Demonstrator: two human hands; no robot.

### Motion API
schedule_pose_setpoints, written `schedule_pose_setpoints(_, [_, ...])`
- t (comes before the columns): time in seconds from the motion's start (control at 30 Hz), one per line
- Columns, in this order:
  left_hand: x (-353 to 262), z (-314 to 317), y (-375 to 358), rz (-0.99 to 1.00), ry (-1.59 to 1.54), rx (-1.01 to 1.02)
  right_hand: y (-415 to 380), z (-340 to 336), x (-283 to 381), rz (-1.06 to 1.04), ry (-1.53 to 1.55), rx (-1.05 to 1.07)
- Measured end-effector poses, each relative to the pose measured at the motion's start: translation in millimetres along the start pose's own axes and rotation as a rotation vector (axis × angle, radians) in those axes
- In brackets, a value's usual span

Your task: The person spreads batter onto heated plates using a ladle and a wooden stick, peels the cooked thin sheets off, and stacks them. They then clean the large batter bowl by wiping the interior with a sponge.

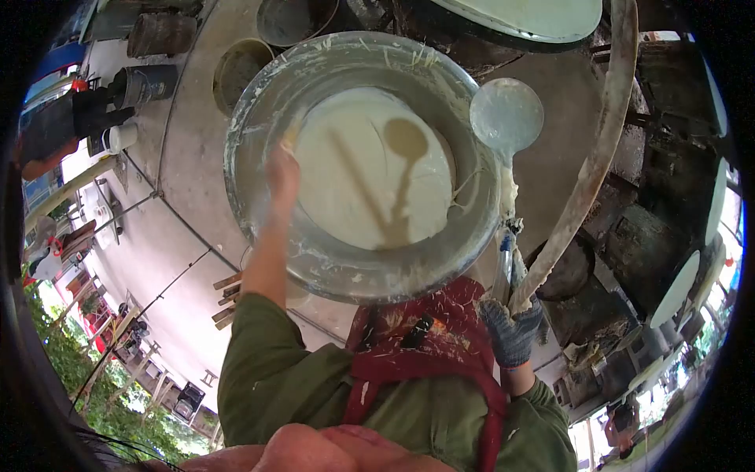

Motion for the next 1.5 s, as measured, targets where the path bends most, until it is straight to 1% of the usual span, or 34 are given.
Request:
schedule_pose_setpoints(0.07, [-19.7, -30.4, 68.3, -0.151, -0.217, 0.088, -5.2, 1.1, -4.2, 0.044, 0.027, -0.030])
schedule_pose_setpoints(0.13, [-40.5, -10.1, 109.2, -0.121, -0.182, 0.281, -9.1, 4.6, -5.9, 0.091, 0.091, -0.048])
schedule_pose_setpoints(0.2, [-65.4, 31.3, 136.3, 0.017, -0.129, 0.362, -12.1, 5.3, -9.6, 0.050, 0.018, -0.047])
schedule_pose_setpoints(0.27, [-122.6, 13.1, 137.6, -0.001, -0.368, 0.593, -12.8, 6.0, -12.9, 0.059, 0.001, -0.044])
schedule_pose_setpoints(0.33, [-162.3, 26.8, 112.0, 0.193, -0.452, 0.716, -15.1, 6.8, -17.1, 0.110, 0.045, -0.034])
schedule_pose_setpoints(0.4, [-184.0, 27.0, 71.9, 0.194, -0.343, 0.798, -13.4, 7.7, -15.6, 0.121, 0.074, -0.019])
schedule_pose_setpoints(0.43, [-190.6, 27.8, 40.6, 0.372, -0.416, 0.755, -12.7, 7.8, -13.8, 0.116, 0.078, -0.014])
schedule_pose_setpoints(0.47, [-197.4, -21.1, 6.7, 0.366, -0.692, 0.542, -12.6, 7.8, -12.4, 0.113, 0.083, -0.011])
schedule_pose_setpoints(0.5, [-194.5, -7.8, -35.3, 0.374, -0.514, 0.600, -11.8, 8.4, -10.2, 0.092, 0.077, -0.009])
schedule_pose_setpoints(0.53, [-191.1, -3.6, -80.8, 0.386, -0.515, 0.753, -9.1, 10.0, -8.1, 0.068, 0.071, -0.002])
schedule_pose_setpoints(0.57, [-197.0, -34.6, -110.2, 0.358, -0.402, 0.810, -7.8, 11.5, -6.0, 0.047, 0.066, 0.005])
schedule_pose_setpoints(0.6, [-193.8, -32.7, -157.5, 0.515, -0.381, 0.761, -7.4, 12.8, -5.1, 0.061, 0.066, 0.029])
schedule_pose_setpoints(0.63, [-191.0, -53.7, -189.5, 0.625, -0.397, 0.723, -5.9, 13.2, -3.9, 0.072, 0.063, 0.052])
schedule_pose_setpoints(0.67, [-187.8, -67.1, -206.5, 0.734, -0.413, 0.683, -3.7, 14.2, -2.6, 0.081, 0.060, 0.077])
schedule_pose_setpoints(0.77, [-159.2, -101.3, -156.3, 0.507, -0.613, 0.517, 0.2, 20.3, -1.6, 0.122, 0.108, 0.074])
schedule_pose_setpoints(0.8, [-139.2, -106.6, -118.8, 0.315, -0.400, 0.560, 0.9, 23.1, 0.0, 0.121, 0.102, 0.072])
schedule_pose_setpoints(0.83, [-104.9, -93.4, -83.8, 0.040, -0.482, 0.469, 1.7, 26.3, 3.0, 0.117, 0.096, 0.070])
schedule_pose_setpoints(0.87, [-70.3, -77.7, -53.2, 0.078, -0.396, 0.110, 3.5, 29.7, 5.5, 0.108, 0.090, 0.071])
schedule_pose_setpoints(0.9, [-28.5, -46.2, -20.8, -0.179, -0.399, 0.171, 5.4, 32.3, 7.4, 0.073, 0.067, 0.072])
schedule_pose_setpoints(0.93, [-13.6, -48.5, 21.0, -0.189, -0.158, 0.272, 5.9, 34.3, 8.3, 0.044, 0.042, 0.069])
schedule_pose_setpoints(0.97, [-5.5, -54.8, 49.0, -0.253, -0.306, 0.272, 5.0, 35.7, 8.9, 0.018, 0.016, 0.064])
schedule_pose_setpoints(1.03, [19.3, -7.1, 75.8, -0.127, -0.463, 0.161, 3.8, 42.7, 10.4, 0.063, 0.087, 0.062])
schedule_pose_setpoints(1.07, [27.8, 20.9, 76.9, -0.154, -0.439, 0.237, 3.7, 44.5, 11.4, 0.083, 0.123, 0.065])
schedule_pose_setpoints(1.1, [31.3, 39.9, 74.8, -0.182, -0.411, 0.314, 1.3, 43.2, 7.0, 0.061, 0.083, 0.072])
schedule_pose_setpoints(1.13, [23.5, 37.3, 72.6, -0.208, -0.383, 0.390, -2.1, 40.9, -1.1, 0.037, 0.045, 0.080])
schedule_pose_setpoints(1.17, [9.5, 32.2, 63.6, -0.124, -0.398, 0.444, -2.1, 40.1, -2.5, 0.044, 0.034, 0.095])
schedule_pose_setpoints(1.2, [-19.8, 9.8, 44.9, -0.039, -0.411, 0.499, -2.1, 39.3, -3.9, 0.051, 0.022, 0.110])
schedule_pose_setpoints(1.27, [-62.7, -5.1, 0.6, 0.090, -0.428, 0.480, -1.9, 39.4, -0.8, 0.138, 0.053, 0.152])
schedule_pose_setpoints(1.3, [-74.5, 9.6, -36.5, 0.135, -0.625, 0.347, -1.3, 39.4, -1.0, 0.135, 0.075, 0.166])
schedule_pose_setpoints(1.33, [-102.4, -9.0, -68.2, -0.012, -0.538, 0.701, -0.5, 39.3, -1.7, 0.132, 0.095, 0.182])
schedule_pose_setpoints(1.37, [-137.6, -47.2, -100.0, -0.006, -0.529, 0.699, 0.7, 40.2, -1.0, 0.126, 0.114, 0.199])
schedule_pose_setpoints(1.4, [-152.6, -43.4, -147.3, 0.039, -0.598, 0.682, 1.9, 41.3, 1.6, 0.133, 0.148, 0.204])
schedule_pose_setpoints(1.43, [-168.9, -45.9, -183.5, 0.121, -0.513, 0.786, 2.4, 42.7, 5.1, 0.142, 0.182, 0.207])
schedule_pose_setpoints(1.5, [-185.9, -53.1, -243.6, 0.447, -0.611, 0.417, 3.9, 46.1, 10.9, 0.132, 0.234, 0.185])
Point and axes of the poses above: each hand's wrist, its own y-axis towards the middle knuckle, its own z-axis out of the palm, x = y × z, the point moved 4 cm from there along y, towards the middle knuckle, and after that the axes turned 1 degree about -z, right-handed, at the moved point
